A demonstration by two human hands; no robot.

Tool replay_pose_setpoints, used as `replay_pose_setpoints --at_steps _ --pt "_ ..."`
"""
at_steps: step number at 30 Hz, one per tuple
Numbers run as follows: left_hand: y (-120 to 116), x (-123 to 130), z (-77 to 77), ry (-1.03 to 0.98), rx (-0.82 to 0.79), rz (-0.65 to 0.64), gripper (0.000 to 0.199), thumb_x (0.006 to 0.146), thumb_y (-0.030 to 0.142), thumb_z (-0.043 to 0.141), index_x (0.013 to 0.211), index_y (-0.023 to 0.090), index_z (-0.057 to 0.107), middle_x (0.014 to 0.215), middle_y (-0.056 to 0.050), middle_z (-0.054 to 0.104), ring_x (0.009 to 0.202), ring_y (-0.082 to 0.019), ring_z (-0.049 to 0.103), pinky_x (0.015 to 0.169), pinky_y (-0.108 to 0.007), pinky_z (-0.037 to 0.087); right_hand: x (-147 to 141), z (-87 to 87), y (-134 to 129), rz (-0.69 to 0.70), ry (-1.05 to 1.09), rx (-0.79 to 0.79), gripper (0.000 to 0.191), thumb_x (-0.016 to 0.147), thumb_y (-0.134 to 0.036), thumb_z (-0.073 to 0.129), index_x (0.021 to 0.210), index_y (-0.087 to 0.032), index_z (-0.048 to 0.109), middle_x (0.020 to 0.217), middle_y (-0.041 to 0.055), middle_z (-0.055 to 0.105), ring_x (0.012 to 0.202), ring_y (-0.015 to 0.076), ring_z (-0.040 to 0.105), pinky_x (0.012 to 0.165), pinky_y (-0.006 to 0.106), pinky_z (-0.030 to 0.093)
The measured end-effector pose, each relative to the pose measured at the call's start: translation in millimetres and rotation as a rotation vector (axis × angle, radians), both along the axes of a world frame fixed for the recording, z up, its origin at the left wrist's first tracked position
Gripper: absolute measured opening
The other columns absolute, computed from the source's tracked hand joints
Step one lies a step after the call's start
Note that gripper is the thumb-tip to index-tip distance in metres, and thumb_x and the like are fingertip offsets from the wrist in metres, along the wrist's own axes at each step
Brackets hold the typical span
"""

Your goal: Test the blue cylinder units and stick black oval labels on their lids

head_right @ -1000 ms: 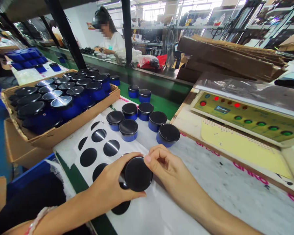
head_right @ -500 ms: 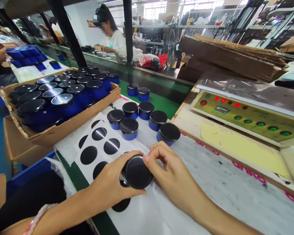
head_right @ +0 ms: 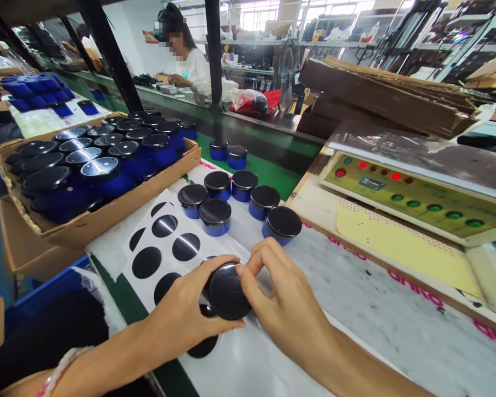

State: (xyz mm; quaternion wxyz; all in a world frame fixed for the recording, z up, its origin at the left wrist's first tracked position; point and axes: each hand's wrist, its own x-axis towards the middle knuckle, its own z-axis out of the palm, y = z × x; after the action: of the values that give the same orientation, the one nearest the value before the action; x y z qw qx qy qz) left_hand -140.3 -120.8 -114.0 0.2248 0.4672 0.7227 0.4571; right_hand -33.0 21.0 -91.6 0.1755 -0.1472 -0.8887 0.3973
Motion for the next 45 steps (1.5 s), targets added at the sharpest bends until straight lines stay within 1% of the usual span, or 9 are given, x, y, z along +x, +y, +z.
replay_pose_setpoints --at_steps 6,12,16,20,27,32,37,41,45 --pt "-0.7 -1.7 -3.4 0.063 0.005 -0.02 0.071 0.067 0.031 0.078 0.127 0.029 0.04 0.121 0.002 0.06 0.107 -0.018 0.06 0.092 -0.028 0.05 -1.7 3.7 -5.4 0.025 0.048 0.21 0.022 0.094 -0.027 0.041 0.072 -0.022 0.039 0.078 0.0018 0.05 0.067 0.0139 0.05 0.06 0.028 0.04" --pt "-1.6 -1.1 -9.2 0.317 0.055 -0.112 0.072 0.08 0.031 0.067 0.14 0.03 0.028 0.141 -0.008 0.044 0.125 -0.025 0.048 0.102 -0.039 0.045 -2.8 22.5 32.2 -0.08 -0.354 0.372 0.035 0.084 -0.054 0.052 0.071 -0.022 0.048 0.054 -0.0027 0.05 0.047 0.0128 0.043 0.045 0.026 0.029" --pt "-10.2 -8.6 8.3 0.382 -0.072 -0.206 0.064 0.087 0.042 0.054 0.143 0.038 0.022 0.155 -0.01 0.009 0.136 -0.034 0.029 0.101 -0.051 0.042 3.3 31.4 33.9 0.321 -0.319 0.24 0.07 0.076 -0.056 0.064 0.134 -0.027 0.04 0.119 0.0081 0.058 0.086 0.021 0.062 0.065 0.029 0.048" --pt "-13.6 -35.1 38.5 0.358 -0.194 -0.361 0.082 0.083 0.045 0.057 0.147 0.033 0.007 0.156 -0.011 -0.004 0.141 -0.038 0.011 0.103 -0.056 0.037 2.5 36.3 15.2 0.573 -0.269 0.301 0.077 0.086 -0.044 0.056 0.148 -0.034 0.012 0.143 0.0093 0.038 0.111 0.025 0.056 0.085 0.034 0.049" --pt "30.7 -82.0 17.3 0.838 0.01 0.263 0.055 0.081 0.05 0.058 0.118 0.009 0.053 0.129 -0.019 0.042 0.127 -0.037 0.03 0.109 -0.056 0.024 -76.1 53.8 114.8 -0.15 -0.08 0.661 0.062 0.083 -0.051 0.053 0.135 -0.02 0.04 0.132 0.0128 0.048 0.114 0.0294 0.052 0.094 0.041 0.044" --pt "40.7 -86.6 2.6 0.888 0.083 0.274 0.058 0.072 0.052 0.068 0.11 0.011 0.055 0.132 -0.019 0.041 0.131 -0.038 0.027 0.112 -0.059 0.015 -128.0 37.1 162.8 -0.159 -0.246 0.697 0.052 0.078 -0.046 0.056 0.12 -0.015 0.055 0.121 0.0199 0.057 0.108 0.0408 0.053 0.086 0.057 0.042" --pt "18.6 -70.8 18.2 0.305 0.239 0.29 0.055 0.07 0.036 0.074 0.115 0.019 0.047 0.123 -0.01 0.052 0.12 -0.028 0.043 0.104 -0.046 0.034 -88.1 56.6 85.3 0.02 -0.135 0.7 0.038 0.085 -0.042 0.048 0.115 -0.02 0.054 0.111 0.0123 0.062 0.094 0.0274 0.059 0.08 0.041 0.047" --pt "-5.9 -55.5 14.7 -0.471 0.169 0.218 0.054 0.077 0.051 0.065 0.117 0.021 0.047 0.116 -0.007 0.058 0.108 -0.022 0.055 0.095 -0.038 0.042 -28.6 55.4 -4.7 0.654 -0.344 0.255 0.015 0.093 -0.025 0.041 0.099 -0.025 0.054 0.084 0.0018 0.061 0.069 0.0135 0.058 0.063 0.025 0.049" --pt "-14.7 -51.9 2.8 -0.612 0.159 0.254 0.061 0.072 0.053 0.071 0.119 0.022 0.047 0.122 -0.006 0.055 0.114 -0.022 0.051 0.098 -0.035 0.04 -13.7 25.3 -45.4 0.627 -0.444 0.22 0.027 0.084 -0.019 0.054 0.11 -0.019 0.052 0.109 0.0104 0.053 0.093 0.0211 0.057 0.08 0.034 0.05"
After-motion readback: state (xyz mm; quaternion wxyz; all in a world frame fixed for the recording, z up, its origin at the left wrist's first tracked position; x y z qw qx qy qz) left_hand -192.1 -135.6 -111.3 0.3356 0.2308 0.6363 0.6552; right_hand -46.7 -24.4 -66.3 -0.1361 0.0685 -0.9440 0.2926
